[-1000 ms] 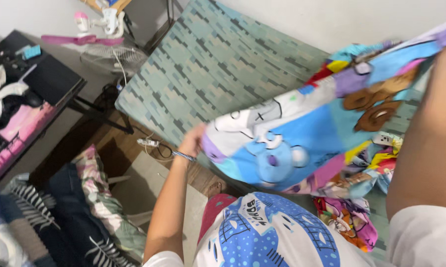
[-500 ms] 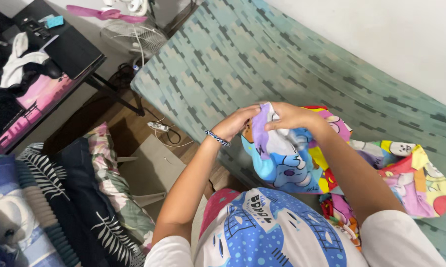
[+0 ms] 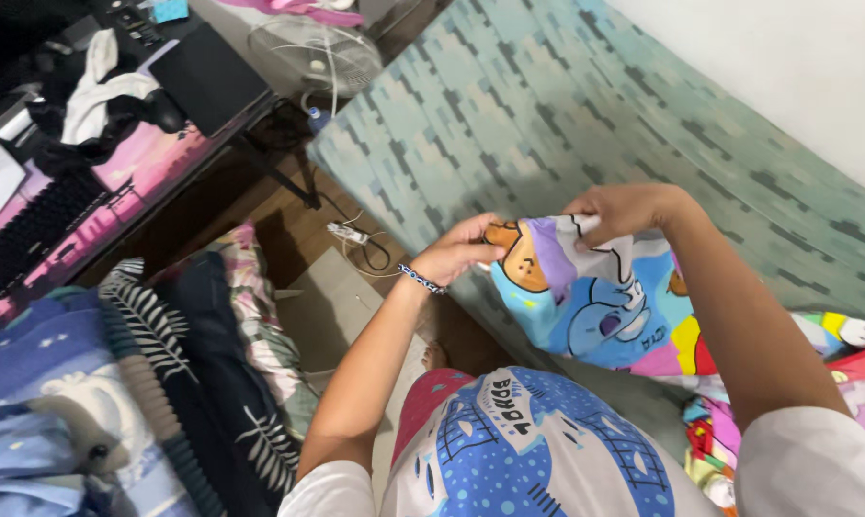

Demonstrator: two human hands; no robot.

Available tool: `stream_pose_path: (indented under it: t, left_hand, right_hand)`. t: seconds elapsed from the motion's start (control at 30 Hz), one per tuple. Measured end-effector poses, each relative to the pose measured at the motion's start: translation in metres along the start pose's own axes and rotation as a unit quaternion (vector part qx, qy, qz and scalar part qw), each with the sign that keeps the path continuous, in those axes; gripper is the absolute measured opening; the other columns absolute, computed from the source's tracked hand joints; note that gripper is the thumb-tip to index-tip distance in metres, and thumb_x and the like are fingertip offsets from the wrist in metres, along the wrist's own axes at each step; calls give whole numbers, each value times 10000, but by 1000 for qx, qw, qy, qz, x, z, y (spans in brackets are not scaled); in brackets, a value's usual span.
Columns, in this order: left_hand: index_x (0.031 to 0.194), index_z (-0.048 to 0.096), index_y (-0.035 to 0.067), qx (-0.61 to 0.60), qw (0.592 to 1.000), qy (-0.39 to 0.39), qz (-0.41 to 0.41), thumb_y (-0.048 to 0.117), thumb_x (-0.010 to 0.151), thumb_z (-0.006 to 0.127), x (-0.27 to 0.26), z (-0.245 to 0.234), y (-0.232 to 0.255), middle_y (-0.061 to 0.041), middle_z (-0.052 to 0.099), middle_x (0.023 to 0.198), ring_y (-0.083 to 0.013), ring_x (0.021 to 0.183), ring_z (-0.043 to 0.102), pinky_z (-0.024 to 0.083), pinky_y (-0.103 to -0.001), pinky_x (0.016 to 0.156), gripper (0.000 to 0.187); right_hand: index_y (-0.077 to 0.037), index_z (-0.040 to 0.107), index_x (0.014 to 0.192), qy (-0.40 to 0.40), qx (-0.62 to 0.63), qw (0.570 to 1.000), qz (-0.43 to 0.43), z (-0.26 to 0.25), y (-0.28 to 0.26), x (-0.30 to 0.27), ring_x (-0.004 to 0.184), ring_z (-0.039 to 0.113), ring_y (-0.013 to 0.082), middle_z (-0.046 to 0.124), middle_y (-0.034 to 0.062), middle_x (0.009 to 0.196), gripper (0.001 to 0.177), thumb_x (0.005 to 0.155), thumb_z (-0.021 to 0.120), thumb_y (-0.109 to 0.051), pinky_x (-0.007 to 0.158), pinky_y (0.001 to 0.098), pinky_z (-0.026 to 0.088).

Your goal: The person folds several blankets and bed sheets by hand and then wraps a printed pillowcase around a mattress on a bunk bed.

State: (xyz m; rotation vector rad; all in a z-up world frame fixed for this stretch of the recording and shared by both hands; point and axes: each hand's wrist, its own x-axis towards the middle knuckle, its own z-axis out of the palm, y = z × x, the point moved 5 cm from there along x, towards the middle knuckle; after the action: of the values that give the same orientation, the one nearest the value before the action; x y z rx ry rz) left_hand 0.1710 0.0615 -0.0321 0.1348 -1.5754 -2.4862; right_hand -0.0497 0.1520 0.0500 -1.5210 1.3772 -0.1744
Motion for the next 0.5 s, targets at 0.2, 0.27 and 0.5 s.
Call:
stream_pose_path:
  t: [0.2,0.27,0.5]
  left_hand:
    - [1276,639,36,119,985,-23,-119,222,920,754,-25,-38,14,-5,688,1154,-101,1079,628,502,-289,957,418]
    - [1310,665,52,185,939,-83,-278,337,939,729,-44,-54,-5,-39,730,1155,-116,1041,653,523,-304,939,472]
    - [1411,559,51,-293,935,62,-189,411,1002,705,-75,-98,-74,-96,646,1333,-239,1223,616,491,-442,1061,563]
  right_hand:
    - [-29,688,1281,1,68,979,192,0,39,62,797,649,281,726,181,999,393,924,542,-104,646,517,518]
    - [-18,703,1245,59,204,960,182,8,50,83,852,664,213,742,110,1014,427,846,586,-114,728,409,541]
    - [-49,729,1130,7,118,979,167,7,41,113,856,653,109,757,19,932,415,844,729,-350,723,323,540]
